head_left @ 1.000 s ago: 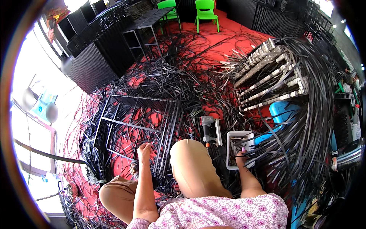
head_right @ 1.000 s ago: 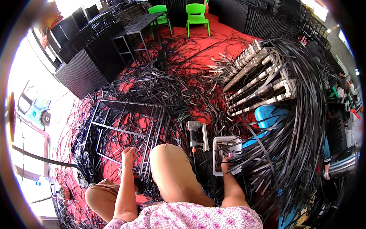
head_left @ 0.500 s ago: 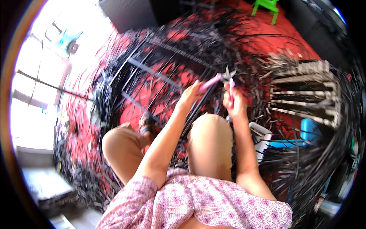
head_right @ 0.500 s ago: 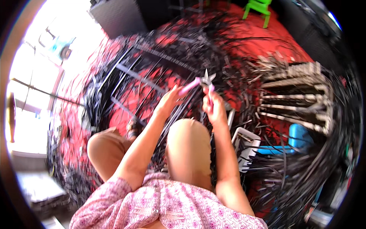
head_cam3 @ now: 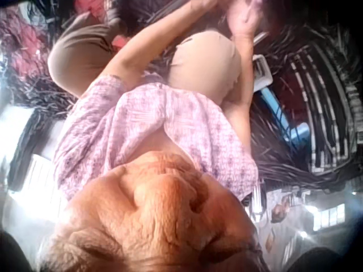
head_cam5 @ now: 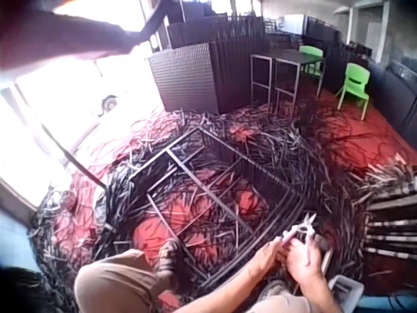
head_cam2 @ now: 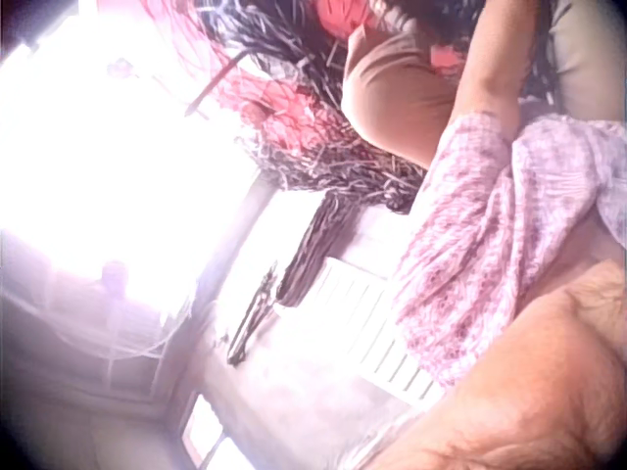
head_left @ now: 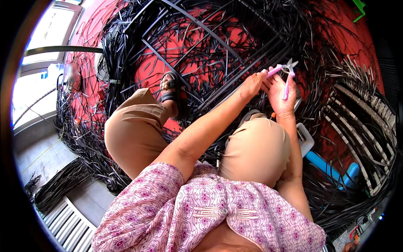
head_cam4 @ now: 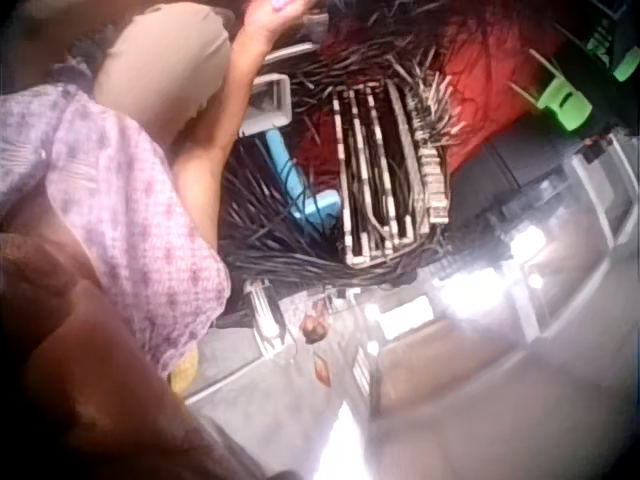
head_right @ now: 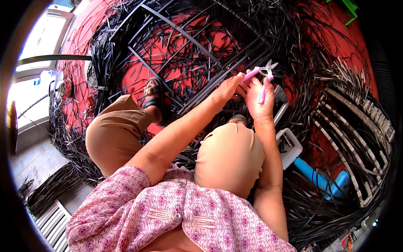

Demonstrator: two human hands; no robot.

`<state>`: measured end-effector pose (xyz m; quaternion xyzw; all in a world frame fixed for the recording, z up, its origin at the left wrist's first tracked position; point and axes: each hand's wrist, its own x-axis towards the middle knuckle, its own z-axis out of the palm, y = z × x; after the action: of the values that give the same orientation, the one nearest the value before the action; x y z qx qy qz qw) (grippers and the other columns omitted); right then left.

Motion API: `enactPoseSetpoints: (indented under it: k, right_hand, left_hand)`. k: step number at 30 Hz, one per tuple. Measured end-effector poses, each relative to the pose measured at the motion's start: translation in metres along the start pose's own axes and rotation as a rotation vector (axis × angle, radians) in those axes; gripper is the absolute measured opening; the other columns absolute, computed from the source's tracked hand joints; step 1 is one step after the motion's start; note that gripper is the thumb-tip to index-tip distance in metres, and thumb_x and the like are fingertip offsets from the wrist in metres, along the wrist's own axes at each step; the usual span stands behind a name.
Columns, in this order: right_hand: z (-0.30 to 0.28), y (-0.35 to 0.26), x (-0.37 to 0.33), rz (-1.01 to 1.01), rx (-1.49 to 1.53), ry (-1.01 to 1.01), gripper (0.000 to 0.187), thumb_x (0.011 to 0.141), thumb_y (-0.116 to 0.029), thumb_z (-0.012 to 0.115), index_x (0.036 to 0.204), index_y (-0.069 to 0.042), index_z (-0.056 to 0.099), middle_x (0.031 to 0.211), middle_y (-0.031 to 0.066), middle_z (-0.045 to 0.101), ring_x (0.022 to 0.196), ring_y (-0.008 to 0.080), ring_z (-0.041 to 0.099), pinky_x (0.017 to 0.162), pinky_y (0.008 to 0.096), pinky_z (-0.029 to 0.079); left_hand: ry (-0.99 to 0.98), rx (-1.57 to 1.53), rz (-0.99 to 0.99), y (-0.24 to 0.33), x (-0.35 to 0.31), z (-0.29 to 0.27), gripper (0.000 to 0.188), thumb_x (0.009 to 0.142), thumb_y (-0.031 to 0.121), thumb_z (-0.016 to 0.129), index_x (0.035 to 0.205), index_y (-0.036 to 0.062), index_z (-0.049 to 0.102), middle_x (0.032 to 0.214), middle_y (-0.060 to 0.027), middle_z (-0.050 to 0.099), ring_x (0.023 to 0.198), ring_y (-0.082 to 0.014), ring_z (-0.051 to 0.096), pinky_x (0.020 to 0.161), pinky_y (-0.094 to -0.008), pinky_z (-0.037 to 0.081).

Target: The person sits on the floor and organizes a large bundle of black cables. They use a handheld power tool to secure the cables to a metal frame, repeatedly picking up the tool, applying it, and then setting it down to adjust the wires.

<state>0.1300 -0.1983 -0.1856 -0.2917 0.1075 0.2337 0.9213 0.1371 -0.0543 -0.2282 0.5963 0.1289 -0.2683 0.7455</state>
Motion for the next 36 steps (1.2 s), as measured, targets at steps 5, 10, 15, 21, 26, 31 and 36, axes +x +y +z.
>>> enactPoseSetpoints:
  k: [5,10,15,21,26,31,36]
  right_hand:
    - [-0.019,-0.001,0.013,-0.210,-0.433,0.165,0.078,0.085,-0.055,0.066,0.135,0.002,0.047,0.107,0.0092,0.060,0.100,0.0257,0.062,0.096,0.0389,0.047]
    - [-0.012,0.008,0.032,-0.584,-1.796,0.264,0.073,0.070,-0.052,0.080,0.120,-0.003,0.058,0.100,0.0125,0.055,0.094,0.0300,0.059,0.082,0.0381,0.047]
    - [-0.010,0.021,0.037,-0.519,-2.279,0.287,0.076,0.063,-0.047,0.084,0.122,-0.008,0.055,0.106,0.0128,0.054,0.104,0.0320,0.055,0.090,0.0466,0.041]
    - [-0.005,0.034,0.042,-0.456,-2.397,0.269,0.076,0.063,-0.044,0.085,0.122,-0.007,0.052,0.106,0.0133,0.054,0.104,0.0314,0.054,0.090,0.0451,0.039]
    - [0.000,0.044,0.053,-0.395,-2.420,0.296,0.069,0.064,-0.044,0.084,0.113,-0.007,0.053,0.105,0.0140,0.054,0.101,0.0315,0.056,0.088,0.0451,0.040]
    - [-0.003,0.046,0.060,-0.357,-2.481,0.217,0.064,0.067,-0.043,0.083,0.108,-0.004,0.053,0.097,0.0130,0.058,0.091,0.0310,0.062,0.080,0.0438,0.046]
    - [-0.011,0.049,0.070,-0.263,-2.530,0.122,0.058,0.073,-0.034,0.080,0.107,0.001,0.049,0.089,0.0167,0.062,0.081,0.0345,0.068,0.071,0.0442,0.055]
  left_hand:
    - [0.707,0.417,0.182,-0.018,-0.004,-0.049,0.050,0.096,0.049,0.052,0.099,0.0007,0.066,0.093,-0.0191,0.070,0.086,-0.0367,0.066,0.079,-0.0456,0.050]
    - [0.638,0.342,0.130,-0.025,0.011,-0.105,0.040,0.095,0.038,0.059,0.089,0.0002,0.071,0.079,-0.0130,0.068,0.073,-0.0273,0.064,0.067,-0.0389,0.049]
    - [0.325,-0.127,0.025,-0.020,0.027,-0.118,0.029,0.095,0.031,0.062,0.087,0.0040,0.070,0.069,0.0019,0.060,0.055,-0.0072,0.051,0.050,-0.0221,0.037]
    - [0.289,-0.042,-0.096,0.019,0.047,-0.120,0.022,0.090,0.024,0.064,0.084,0.0035,0.072,0.070,-0.0008,0.065,0.055,-0.0089,0.054,0.048,-0.0236,0.039]
    - [0.249,0.090,-0.131,0.031,0.062,-0.123,0.021,0.088,0.023,0.066,0.084,0.0029,0.072,0.068,-0.0019,0.066,0.054,-0.0088,0.055,0.046,-0.0236,0.038]
    - [0.257,0.099,-0.135,0.040,0.065,-0.120,0.022,0.086,0.023,0.067,0.081,0.0030,0.073,0.068,-0.0017,0.065,0.052,-0.0088,0.051,0.045,-0.0237,0.037]
    - [0.257,0.092,-0.129,0.044,0.063,-0.117,0.022,0.086,0.023,0.067,0.081,0.0030,0.073,0.066,-0.0014,0.063,0.051,-0.0094,0.050,0.044,-0.0239,0.036]
